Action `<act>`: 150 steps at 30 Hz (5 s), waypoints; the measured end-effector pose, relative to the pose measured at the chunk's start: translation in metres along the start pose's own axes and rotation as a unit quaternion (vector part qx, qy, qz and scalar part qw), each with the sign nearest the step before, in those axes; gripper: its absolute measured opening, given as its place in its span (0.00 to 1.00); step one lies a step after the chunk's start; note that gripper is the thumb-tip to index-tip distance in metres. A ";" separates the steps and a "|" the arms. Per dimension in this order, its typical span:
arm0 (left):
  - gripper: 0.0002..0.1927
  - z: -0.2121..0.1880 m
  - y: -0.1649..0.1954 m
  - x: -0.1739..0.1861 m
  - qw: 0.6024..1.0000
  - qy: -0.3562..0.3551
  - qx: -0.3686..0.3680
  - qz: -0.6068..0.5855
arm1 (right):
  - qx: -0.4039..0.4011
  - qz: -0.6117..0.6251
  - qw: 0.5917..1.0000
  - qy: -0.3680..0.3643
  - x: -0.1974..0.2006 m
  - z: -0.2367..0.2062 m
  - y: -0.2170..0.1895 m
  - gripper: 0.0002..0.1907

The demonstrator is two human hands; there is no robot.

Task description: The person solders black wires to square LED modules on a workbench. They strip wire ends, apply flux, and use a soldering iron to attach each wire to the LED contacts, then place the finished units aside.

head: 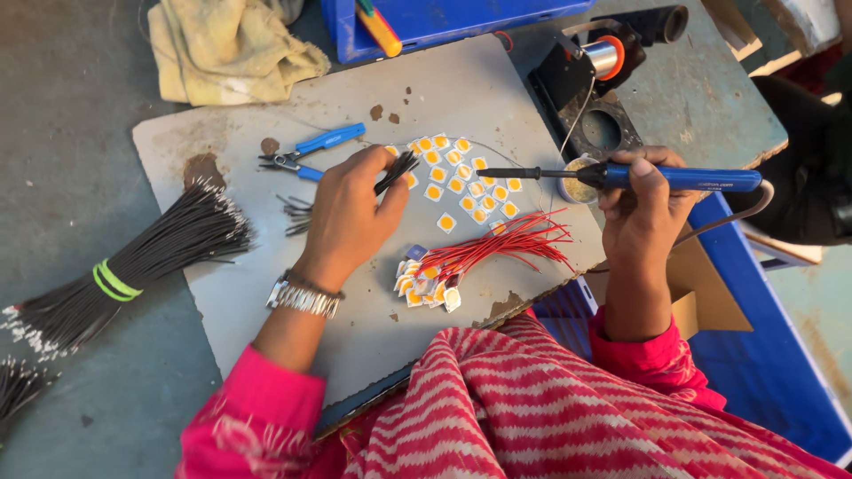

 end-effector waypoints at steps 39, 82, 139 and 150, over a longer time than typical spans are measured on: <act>0.15 -0.125 0.024 -0.002 0.983 -0.134 -0.016 0.126 | -0.162 0.155 0.968 -0.110 0.012 -0.044 0.042 0.14; 0.04 -0.144 0.013 0.004 0.941 -0.176 -0.037 0.288 | 0.081 -0.172 0.944 -0.269 -0.123 -0.069 -0.060 0.12; 0.03 -0.197 0.035 0.007 0.939 -0.157 -0.009 0.305 | 0.051 -0.132 0.931 -0.336 -0.121 -0.110 -0.057 0.10; 0.04 -0.197 0.033 0.006 0.939 -0.151 -0.003 0.308 | 0.009 -0.158 0.909 -0.385 -0.135 -0.120 -0.032 0.08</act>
Point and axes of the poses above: each hand's wrist, its own z-axis towards the middle knuckle, its own x-axis out of the back of the hand, y = z × x, the point moved 8 cm from there along z, towards the middle knuckle, and after that the axes turned 14 degrees about -z, right-handed, at the moved point
